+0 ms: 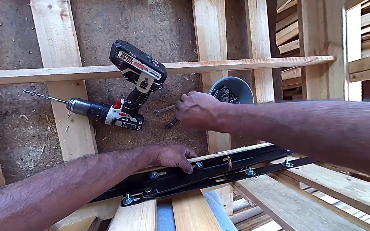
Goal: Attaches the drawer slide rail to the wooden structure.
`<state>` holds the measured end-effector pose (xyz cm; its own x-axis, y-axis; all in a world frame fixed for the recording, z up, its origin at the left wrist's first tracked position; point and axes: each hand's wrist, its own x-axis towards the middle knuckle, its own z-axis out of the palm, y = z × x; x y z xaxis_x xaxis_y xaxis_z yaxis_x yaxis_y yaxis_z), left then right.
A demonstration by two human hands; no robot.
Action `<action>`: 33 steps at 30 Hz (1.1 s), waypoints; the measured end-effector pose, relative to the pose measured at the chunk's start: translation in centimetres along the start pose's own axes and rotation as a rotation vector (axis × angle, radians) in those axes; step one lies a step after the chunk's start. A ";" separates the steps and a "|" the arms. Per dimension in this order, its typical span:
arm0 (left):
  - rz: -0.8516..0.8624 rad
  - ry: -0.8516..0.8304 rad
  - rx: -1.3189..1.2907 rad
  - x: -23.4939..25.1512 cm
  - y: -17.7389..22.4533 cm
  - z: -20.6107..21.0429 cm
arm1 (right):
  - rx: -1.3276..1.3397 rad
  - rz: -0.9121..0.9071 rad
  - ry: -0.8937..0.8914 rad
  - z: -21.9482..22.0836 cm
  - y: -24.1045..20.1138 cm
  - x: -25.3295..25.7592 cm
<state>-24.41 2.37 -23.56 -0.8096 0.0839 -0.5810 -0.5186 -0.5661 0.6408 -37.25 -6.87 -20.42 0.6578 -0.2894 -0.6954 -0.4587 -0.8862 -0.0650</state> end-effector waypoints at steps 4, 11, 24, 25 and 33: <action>0.128 -0.114 -0.132 2.3 -4.1 -1.2 | 0.025 0.120 0.021 3.5 -0.9 4.0; 0.131 -0.099 -0.150 2.5 -4.5 -1.1 | -0.026 0.076 0.105 4.7 -0.3 4.6; 0.128 -0.090 -0.146 2.1 -4.1 -1.0 | -0.016 0.152 -0.057 3.1 -0.6 6.3; 0.131 -0.090 -0.144 2.0 -4.0 -1.0 | -0.003 0.143 -0.036 2.7 -0.6 6.0; 0.147 -0.011 -0.030 0.8 -3.4 -1.0 | 0.130 0.141 -0.128 -4.7 -0.7 -6.8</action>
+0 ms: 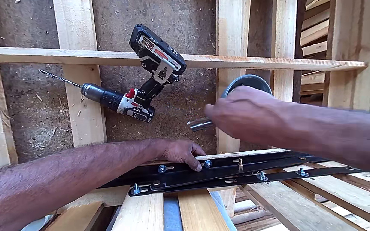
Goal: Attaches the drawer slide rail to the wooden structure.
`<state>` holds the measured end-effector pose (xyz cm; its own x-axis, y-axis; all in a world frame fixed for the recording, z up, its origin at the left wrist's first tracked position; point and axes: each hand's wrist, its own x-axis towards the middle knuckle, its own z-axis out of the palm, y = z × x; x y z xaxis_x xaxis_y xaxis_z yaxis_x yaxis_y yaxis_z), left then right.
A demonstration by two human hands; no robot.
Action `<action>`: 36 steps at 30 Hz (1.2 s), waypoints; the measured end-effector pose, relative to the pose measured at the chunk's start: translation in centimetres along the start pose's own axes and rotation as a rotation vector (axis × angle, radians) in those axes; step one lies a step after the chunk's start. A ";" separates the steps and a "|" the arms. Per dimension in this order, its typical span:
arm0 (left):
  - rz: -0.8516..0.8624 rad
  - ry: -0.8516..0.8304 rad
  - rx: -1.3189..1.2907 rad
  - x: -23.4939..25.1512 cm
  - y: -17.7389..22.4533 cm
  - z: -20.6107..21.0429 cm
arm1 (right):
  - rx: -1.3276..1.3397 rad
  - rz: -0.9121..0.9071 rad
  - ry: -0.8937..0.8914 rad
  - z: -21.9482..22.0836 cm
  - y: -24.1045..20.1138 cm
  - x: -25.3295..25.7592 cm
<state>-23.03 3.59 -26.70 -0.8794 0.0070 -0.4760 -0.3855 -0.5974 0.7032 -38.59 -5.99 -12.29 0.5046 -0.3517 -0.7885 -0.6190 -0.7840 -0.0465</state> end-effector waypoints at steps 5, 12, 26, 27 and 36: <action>0.325 0.225 -0.030 -1.9 3.2 0.9 | 0.914 0.261 0.028 1.0 0.9 -9.8; 0.483 0.080 -0.237 -6.8 13.3 3.3 | 0.797 0.355 0.375 2.5 0.3 -14.9; 0.324 0.292 -0.655 -3.1 11.5 5.0 | 0.076 0.130 0.422 1.3 -1.3 -12.0; 0.322 0.303 -0.676 -3.1 11.4 5.1 | 0.082 0.134 0.413 1.1 -1.3 -11.9; 0.498 0.345 -0.755 -2.8 11.7 3.9 | 0.271 0.185 0.378 -1.8 -0.3 -11.8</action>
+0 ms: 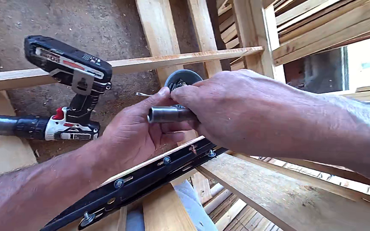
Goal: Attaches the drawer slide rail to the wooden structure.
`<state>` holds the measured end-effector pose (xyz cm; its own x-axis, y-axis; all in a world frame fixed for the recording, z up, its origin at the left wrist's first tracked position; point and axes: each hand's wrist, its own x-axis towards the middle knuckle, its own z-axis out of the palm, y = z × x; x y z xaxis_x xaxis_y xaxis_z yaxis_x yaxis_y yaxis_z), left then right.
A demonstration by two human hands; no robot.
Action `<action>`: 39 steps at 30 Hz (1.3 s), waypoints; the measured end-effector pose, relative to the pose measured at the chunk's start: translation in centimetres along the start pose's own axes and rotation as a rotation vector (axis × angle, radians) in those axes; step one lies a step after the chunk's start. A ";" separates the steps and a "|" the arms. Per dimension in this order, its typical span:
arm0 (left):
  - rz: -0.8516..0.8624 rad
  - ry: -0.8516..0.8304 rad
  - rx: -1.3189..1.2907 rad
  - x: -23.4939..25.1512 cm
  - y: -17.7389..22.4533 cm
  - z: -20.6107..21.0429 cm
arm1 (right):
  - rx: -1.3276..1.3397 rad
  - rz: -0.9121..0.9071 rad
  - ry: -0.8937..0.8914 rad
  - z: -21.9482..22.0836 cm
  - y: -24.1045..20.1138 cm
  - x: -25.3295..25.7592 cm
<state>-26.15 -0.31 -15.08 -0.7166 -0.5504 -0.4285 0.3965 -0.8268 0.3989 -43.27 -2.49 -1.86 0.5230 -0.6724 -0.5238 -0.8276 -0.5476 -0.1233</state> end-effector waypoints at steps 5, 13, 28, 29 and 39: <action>0.084 0.072 -0.059 0.8 0.4 -0.4 | 0.275 0.141 -0.102 0.3 0.9 1.0; 0.044 0.190 -0.123 0.2 -3.5 -2.5 | 0.636 0.340 -0.439 4.6 -1.4 1.6; -0.428 0.287 1.714 5.0 -2.6 -9.0 | -0.049 0.308 -0.243 7.0 12.5 5.4; -0.420 0.280 1.762 5.2 -3.0 -9.3 | -0.077 0.269 -0.235 8.0 12.9 5.9; -0.074 0.301 2.128 3.9 -5.6 -12.4 | -0.235 0.131 -0.248 11.7 13.1 8.1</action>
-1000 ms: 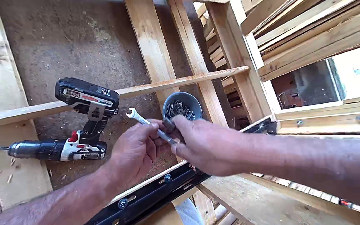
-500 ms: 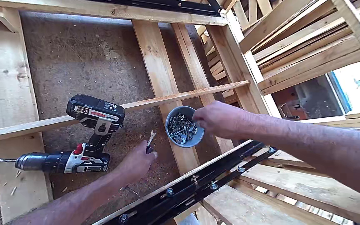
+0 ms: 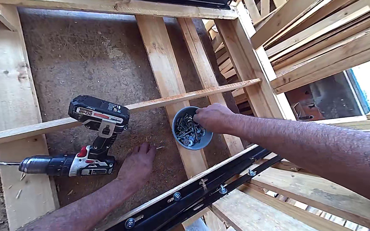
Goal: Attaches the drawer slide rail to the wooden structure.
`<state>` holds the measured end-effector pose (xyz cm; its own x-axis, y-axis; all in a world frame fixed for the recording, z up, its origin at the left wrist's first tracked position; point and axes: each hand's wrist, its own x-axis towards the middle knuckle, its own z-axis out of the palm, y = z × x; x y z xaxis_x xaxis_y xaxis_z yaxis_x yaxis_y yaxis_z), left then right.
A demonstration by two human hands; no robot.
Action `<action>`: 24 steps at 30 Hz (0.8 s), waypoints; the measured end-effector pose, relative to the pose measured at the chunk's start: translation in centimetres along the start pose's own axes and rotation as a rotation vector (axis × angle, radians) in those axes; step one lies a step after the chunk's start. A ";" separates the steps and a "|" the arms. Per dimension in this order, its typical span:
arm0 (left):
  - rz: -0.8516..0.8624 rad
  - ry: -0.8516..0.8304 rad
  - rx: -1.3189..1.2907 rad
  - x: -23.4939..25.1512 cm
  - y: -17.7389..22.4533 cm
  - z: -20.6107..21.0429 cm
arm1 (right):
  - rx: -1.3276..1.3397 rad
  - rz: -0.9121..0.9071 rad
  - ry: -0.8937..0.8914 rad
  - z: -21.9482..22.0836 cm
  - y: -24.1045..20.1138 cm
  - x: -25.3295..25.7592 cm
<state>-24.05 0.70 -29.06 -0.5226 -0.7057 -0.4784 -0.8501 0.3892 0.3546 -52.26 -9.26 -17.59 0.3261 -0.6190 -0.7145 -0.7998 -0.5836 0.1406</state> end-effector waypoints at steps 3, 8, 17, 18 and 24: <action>0.057 0.075 0.014 -0.2 0.2 -0.3 | -0.040 -0.025 0.021 0.7 0.2 0.1; 0.124 0.111 -0.045 -0.1 0.9 -0.9 | -0.029 -0.091 0.073 1.5 0.9 0.2; 0.209 0.205 -0.635 -1.5 2.7 -5.1 | 0.374 -0.210 0.037 -5.6 1.5 -2.6; 0.249 0.224 -0.787 -1.9 3.5 -6.2 | 0.413 -0.221 0.084 -7.4 0.4 -4.1; 0.451 0.434 -1.352 -5.0 7.9 -13.5 | 0.485 -0.196 0.381 -14.0 -5.4 -13.4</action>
